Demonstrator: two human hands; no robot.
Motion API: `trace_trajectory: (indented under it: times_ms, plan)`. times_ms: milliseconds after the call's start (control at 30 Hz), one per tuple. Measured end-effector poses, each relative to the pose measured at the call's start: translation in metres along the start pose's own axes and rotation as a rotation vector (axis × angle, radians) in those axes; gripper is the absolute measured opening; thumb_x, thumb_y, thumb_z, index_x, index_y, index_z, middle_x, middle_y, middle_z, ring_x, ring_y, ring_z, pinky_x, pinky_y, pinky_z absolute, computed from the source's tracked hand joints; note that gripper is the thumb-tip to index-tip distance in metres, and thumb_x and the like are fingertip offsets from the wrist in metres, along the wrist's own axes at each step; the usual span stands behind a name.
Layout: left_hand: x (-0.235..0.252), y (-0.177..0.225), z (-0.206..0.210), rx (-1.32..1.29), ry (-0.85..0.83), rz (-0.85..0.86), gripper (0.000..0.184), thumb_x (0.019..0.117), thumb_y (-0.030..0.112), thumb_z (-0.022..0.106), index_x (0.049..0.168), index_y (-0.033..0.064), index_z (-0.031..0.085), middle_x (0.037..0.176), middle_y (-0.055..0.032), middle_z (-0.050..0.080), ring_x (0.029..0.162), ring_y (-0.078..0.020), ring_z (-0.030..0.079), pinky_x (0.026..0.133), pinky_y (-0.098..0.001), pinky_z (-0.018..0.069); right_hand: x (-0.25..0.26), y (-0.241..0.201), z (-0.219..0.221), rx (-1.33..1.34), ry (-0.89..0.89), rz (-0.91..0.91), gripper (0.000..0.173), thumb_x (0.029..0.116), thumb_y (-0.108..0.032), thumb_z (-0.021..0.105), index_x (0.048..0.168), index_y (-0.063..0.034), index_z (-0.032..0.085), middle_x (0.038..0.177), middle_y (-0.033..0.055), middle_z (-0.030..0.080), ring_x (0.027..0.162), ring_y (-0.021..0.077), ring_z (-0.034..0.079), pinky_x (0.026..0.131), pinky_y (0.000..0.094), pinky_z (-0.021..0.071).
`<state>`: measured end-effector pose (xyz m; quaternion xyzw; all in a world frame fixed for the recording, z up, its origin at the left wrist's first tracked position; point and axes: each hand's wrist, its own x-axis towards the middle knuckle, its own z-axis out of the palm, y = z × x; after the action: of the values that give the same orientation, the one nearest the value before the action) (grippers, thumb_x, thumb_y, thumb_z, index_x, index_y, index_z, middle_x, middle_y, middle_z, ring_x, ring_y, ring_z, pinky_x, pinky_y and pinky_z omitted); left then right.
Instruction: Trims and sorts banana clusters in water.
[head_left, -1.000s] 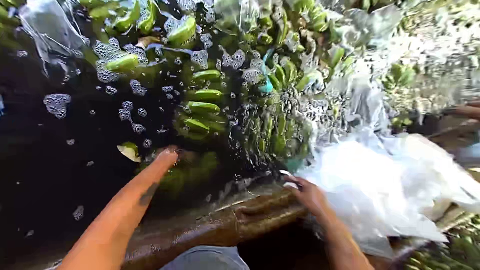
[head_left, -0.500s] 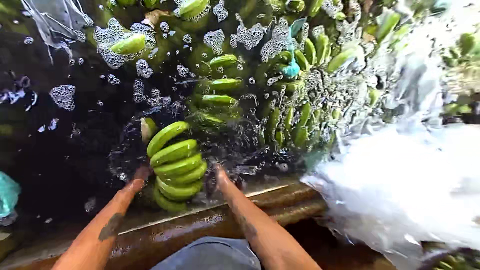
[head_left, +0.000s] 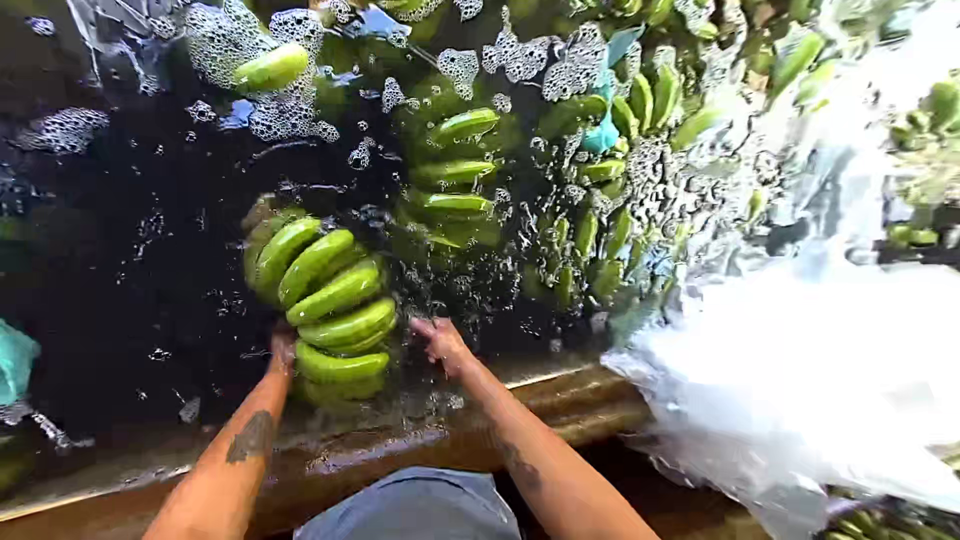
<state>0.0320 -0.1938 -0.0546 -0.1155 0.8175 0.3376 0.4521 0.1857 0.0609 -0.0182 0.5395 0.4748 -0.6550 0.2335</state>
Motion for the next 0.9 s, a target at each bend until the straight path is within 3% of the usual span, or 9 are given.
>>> trace_trajectory:
  times_ms: [67, 167, 267, 333, 400, 533, 733, 800, 900]
  plan:
    - [-0.026, -0.003, 0.014, -0.006, -0.035, -0.138, 0.046, 0.1122, 0.014, 0.031, 0.15, -0.0117, 0.035, 0.153, -0.0313, 0.041, 0.144, -0.0358, 0.04, 0.12, -0.044, 0.0317, -0.007, 0.003, 0.01, 0.015, -0.064, 0.047, 0.031, 0.1078, -0.03, 0.053, 0.115, -0.0017, 0.063, 0.074, -0.0003, 0.059, 0.047, 0.0034, 0.04, 0.044, 0.0213, 0.0377]
    - [-0.038, -0.026, 0.013, -0.071, 0.052, -0.36, 0.043, 0.1101, 0.018, 0.044, 0.143, -0.0103, 0.047, 0.144, -0.0308, 0.049, 0.134, -0.0397, 0.049, 0.111, -0.0544, 0.0403, -0.013, -0.008, 0.016, 0.055, -0.087, 0.016, 0.031, 0.1099, -0.031, 0.048, 0.118, -0.003, 0.059, 0.07, -0.0013, 0.052, 0.046, 0.0052, 0.04, 0.045, 0.0223, 0.0393]
    - [-0.036, -0.029, -0.006, -0.5, 0.438, -0.264, 0.044, 0.1109, 0.019, 0.039, 0.146, -0.0071, 0.042, 0.145, -0.0269, 0.048, 0.13, -0.0341, 0.05, 0.108, -0.0523, 0.0429, -0.009, -0.018, 0.014, 0.103, -0.14, -0.072, 0.032, 0.1116, -0.033, 0.042, 0.116, -0.0065, 0.059, 0.064, -0.003, 0.05, 0.043, 0.005, 0.038, 0.043, 0.0218, 0.039]
    - [-0.023, -0.009, -0.028, -0.529, 0.542, -0.171, 0.054, 0.1119, 0.039, 0.031, 0.147, 0.0002, 0.047, 0.145, -0.0217, 0.053, 0.132, -0.031, 0.053, 0.109, -0.0534, 0.0447, -0.006, -0.023, 0.014, 0.133, -0.165, -0.103, 0.034, 0.1123, -0.035, 0.039, 0.118, -0.0081, 0.06, 0.061, -0.0036, 0.048, 0.042, 0.005, 0.037, 0.042, 0.0215, 0.0389]
    - [-0.011, 0.0, -0.041, -0.464, 0.454, -0.118, 0.061, 0.1105, 0.048, 0.031, 0.145, 0.0005, 0.049, 0.142, -0.0215, 0.055, 0.131, -0.0305, 0.055, 0.109, -0.0529, 0.0456, -0.006, -0.021, 0.016, 0.113, -0.17, -0.113, 0.035, 0.1123, -0.035, 0.037, 0.114, -0.0077, 0.059, 0.061, -0.0038, 0.047, 0.042, 0.0048, 0.037, 0.042, 0.0212, 0.0389]
    - [-0.008, -0.001, -0.037, -0.23, 0.325, -0.153, 0.058, 0.1112, 0.039, 0.038, 0.148, -0.0065, 0.043, 0.148, -0.0292, 0.048, 0.14, -0.0378, 0.045, 0.115, -0.0545, 0.0365, -0.016, -0.008, 0.02, 0.009, -0.152, -0.164, 0.03, 0.1108, -0.029, 0.043, 0.121, -0.0056, 0.058, 0.065, -0.0036, 0.047, 0.044, 0.0039, 0.038, 0.043, 0.0213, 0.0384]
    - [-0.035, -0.011, -0.014, -0.259, 0.266, -0.218, 0.05, 0.1124, 0.032, 0.036, 0.144, -0.005, 0.048, 0.147, -0.0264, 0.05, 0.137, -0.0352, 0.048, 0.114, -0.0537, 0.0382, -0.036, 0.016, 0.005, -0.168, -0.126, -0.3, 0.034, 0.1034, -0.022, 0.055, 0.128, 0.0002, 0.06, 0.097, 0.0044, 0.065, 0.057, 0.004, 0.046, 0.052, 0.0237, 0.0422]
    - [-0.041, -0.017, -0.013, -0.246, 0.223, -0.187, 0.049, 0.1117, 0.03, 0.04, 0.143, -0.0055, 0.05, 0.146, -0.0261, 0.051, 0.137, -0.0348, 0.048, 0.114, -0.0527, 0.0378, -0.037, 0.027, 0.0, -0.199, -0.113, -0.372, 0.036, 0.1021, -0.019, 0.051, 0.132, -0.0015, 0.06, 0.11, 0.007, 0.069, 0.07, 0.005, 0.056, 0.061, 0.0249, 0.0475]
    - [-0.044, -0.024, -0.013, -0.321, 0.165, -0.248, 0.043, 0.1104, 0.026, 0.043, 0.14, -0.004, 0.053, 0.141, -0.0237, 0.055, 0.13, -0.0325, 0.053, 0.109, -0.0522, 0.044, -0.042, 0.037, -0.01, -0.309, -0.092, -0.417, 0.032, 0.0982, -0.016, 0.056, 0.123, 0.0001, 0.066, 0.116, 0.0102, 0.07, 0.1, 0.0123, 0.065, 0.09, 0.0332, 0.0532]
